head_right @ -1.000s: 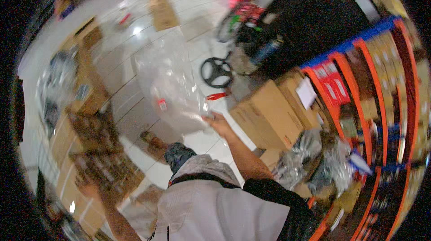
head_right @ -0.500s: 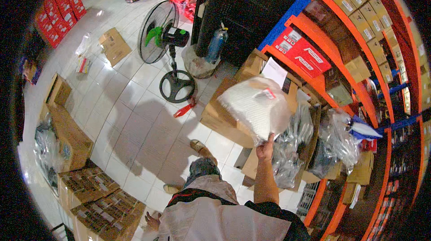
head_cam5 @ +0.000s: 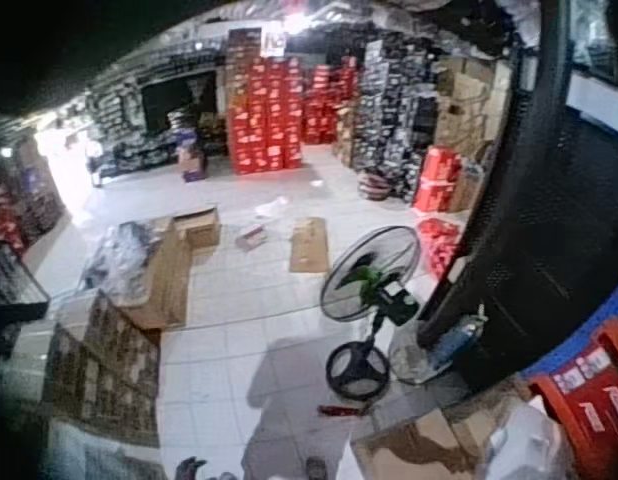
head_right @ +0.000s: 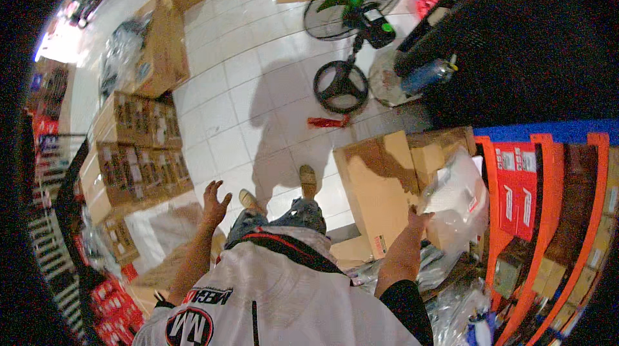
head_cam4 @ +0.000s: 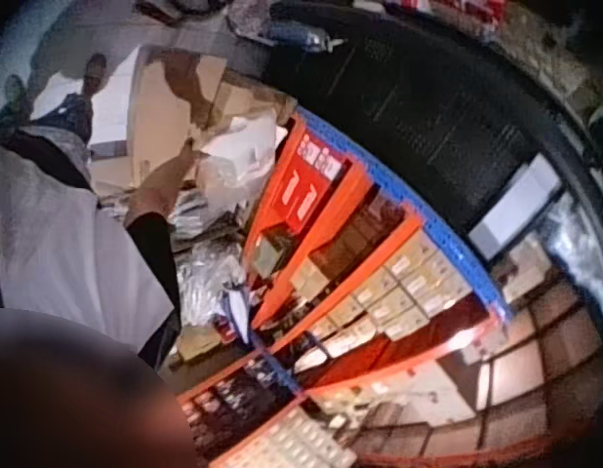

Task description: The person picks up a plastic bag and a broom, then sweeps debris across the tiled floor of a cluttered storage area. They move around stacked boxes and shelves while sweeping toward a central pile.

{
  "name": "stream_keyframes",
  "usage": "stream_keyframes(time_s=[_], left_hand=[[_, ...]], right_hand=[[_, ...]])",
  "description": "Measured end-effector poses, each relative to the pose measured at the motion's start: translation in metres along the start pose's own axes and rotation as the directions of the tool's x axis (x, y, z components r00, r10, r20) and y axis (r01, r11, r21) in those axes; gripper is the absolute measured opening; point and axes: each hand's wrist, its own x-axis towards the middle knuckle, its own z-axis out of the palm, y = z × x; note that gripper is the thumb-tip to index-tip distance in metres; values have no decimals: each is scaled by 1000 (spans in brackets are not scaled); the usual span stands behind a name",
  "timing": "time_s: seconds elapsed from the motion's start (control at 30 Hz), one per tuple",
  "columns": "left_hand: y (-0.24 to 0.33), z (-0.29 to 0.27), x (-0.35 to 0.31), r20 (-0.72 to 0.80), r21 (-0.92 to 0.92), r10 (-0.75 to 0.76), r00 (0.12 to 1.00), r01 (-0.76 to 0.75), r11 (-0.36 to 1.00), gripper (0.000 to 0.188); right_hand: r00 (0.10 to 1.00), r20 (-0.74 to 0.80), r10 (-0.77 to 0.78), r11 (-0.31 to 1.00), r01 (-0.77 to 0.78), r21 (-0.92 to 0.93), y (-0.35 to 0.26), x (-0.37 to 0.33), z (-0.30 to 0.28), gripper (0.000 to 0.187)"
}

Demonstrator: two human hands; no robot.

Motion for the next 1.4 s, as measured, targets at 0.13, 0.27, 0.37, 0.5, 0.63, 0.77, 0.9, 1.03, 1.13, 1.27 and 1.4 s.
stream_keyframes(time_s=[0.13, 0.27, 0.37, 0.5, 0.63, 0.77, 0.9, 1.03, 1.13, 1.27, 1.4], left_hand=[[-21, 17, -55, 56, 30, -178, 983, 176, 984, 59], [-79, 34, -131, 76, -28, -405, 911, 408, 913, 52], [-123, 44, -185, 57, -160, -640, 766, 639, 752, 54], [-167, 63, -245, 53, -317, -774, 631, 746, 586, 57], [-225, 72, -286, 190, -419, -807, 559, 789, 448, 58], [-289, 65, -312, 169, -535, -871, 462, 785, 313, 56], [-340, 32, -328, 103, -672, -937, 334, 718, 182, 56], [-378, -1, -328, 36, -728, -957, 287, 663, 171, 55], [-396, -4, -322, 48, -802, -978, 204, 592, 84, 53], [-405, 14, -311, 131, -780, -968, 214, 625, 33, 55], [-398, 19, -300, 193, -802, -971, 140, 592, -74, 55]], right_hand=[[977, -172, 125, 947, -169, -273, 89, -7, 61, 78], [929, 235, 286, 606, 15, -796, 212, -91, 84, 61], [747, 342, 570, 105, 347, -932, 286, -148, 103, 46], [323, 502, 802, -115, 909, -402, 380, -193, 130, 52], [385, 491, 782, -236, 911, -338, 461, -268, 155, 46], [465, 433, 772, -190, 820, -541, 529, -381, 145, 34], [289, 365, 885, -210, 947, -241, 599, -478, 107, 43], [94, 218, 971, -102, 994, 25, 660, -542, 74, 48], [108, 139, 984, -139, 963, 232, 691, -567, 67, 51], [323, 134, 937, -341, 929, 144, 717, -580, 84, 49], [277, 121, 953, -297, 933, 205, 759, -591, 115, 47]])
